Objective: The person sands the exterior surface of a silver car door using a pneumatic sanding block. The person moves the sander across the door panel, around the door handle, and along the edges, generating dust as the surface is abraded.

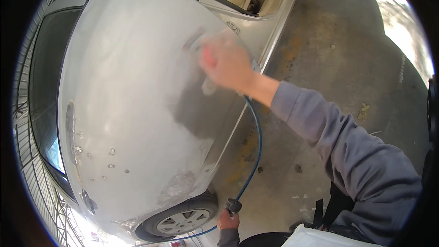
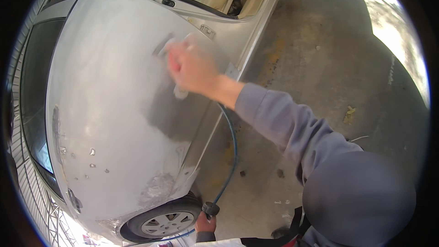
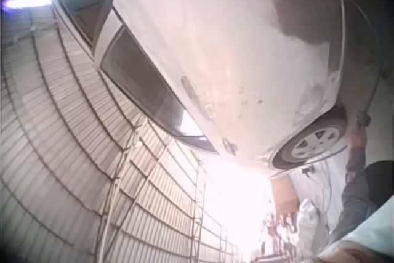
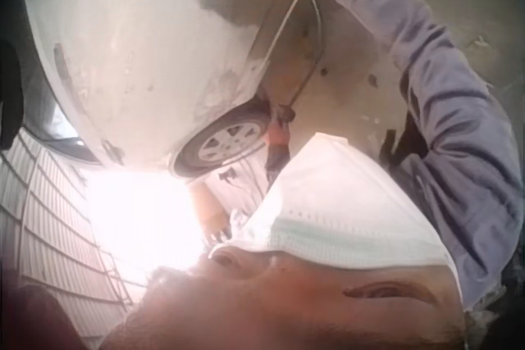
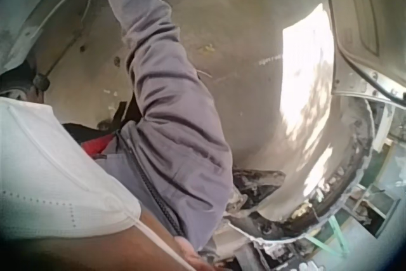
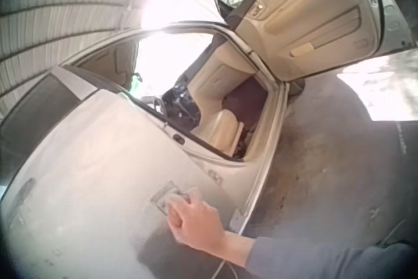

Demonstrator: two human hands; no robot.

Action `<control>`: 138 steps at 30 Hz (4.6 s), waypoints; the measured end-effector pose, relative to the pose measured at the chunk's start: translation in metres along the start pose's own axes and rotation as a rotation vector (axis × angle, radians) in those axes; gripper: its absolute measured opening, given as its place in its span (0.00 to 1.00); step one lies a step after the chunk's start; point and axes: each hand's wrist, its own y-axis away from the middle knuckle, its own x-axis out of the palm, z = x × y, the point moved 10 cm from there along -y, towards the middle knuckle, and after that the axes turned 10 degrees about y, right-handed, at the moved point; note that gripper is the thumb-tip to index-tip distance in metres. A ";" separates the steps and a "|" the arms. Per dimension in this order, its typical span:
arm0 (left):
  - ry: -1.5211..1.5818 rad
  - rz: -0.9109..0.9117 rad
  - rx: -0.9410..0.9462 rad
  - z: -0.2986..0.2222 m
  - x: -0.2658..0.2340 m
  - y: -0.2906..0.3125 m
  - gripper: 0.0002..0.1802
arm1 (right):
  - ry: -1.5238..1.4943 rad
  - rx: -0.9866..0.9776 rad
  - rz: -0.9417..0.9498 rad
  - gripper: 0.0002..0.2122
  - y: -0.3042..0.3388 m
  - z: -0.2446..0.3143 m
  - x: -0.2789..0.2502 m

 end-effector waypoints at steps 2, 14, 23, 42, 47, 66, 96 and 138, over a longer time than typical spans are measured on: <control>0.012 -0.009 0.027 -0.016 -0.012 0.002 0.22 | 0.003 0.148 -0.085 0.15 -0.009 -0.039 -0.013; -0.101 -0.042 -0.087 -0.009 0.003 -0.011 0.37 | -0.098 -0.048 0.136 0.18 0.017 0.005 0.020; -0.053 -0.152 -0.015 -0.016 -0.009 -0.015 0.33 | -0.020 0.396 -0.030 0.20 0.021 -0.067 -0.008; -0.039 -0.265 -0.082 -0.004 -0.011 -0.030 0.35 | -0.054 0.404 -0.145 0.23 -0.006 -0.103 -0.017; -0.050 -0.296 -0.004 -0.005 -0.005 -0.032 0.36 | 0.013 0.699 -0.063 0.25 0.035 -0.165 -0.016; 0.029 -0.231 -0.034 0.009 -0.006 -0.025 0.35 | -0.079 0.347 -0.055 0.25 0.008 -0.085 -0.006; -0.127 0.049 -0.240 -0.014 0.004 -0.023 0.46 | 0.071 -0.338 0.210 0.12 0.069 0.077 0.049; -0.101 0.056 -0.246 -0.020 0.006 -0.021 0.54 | -0.062 -0.289 0.304 0.10 0.109 0.158 0.060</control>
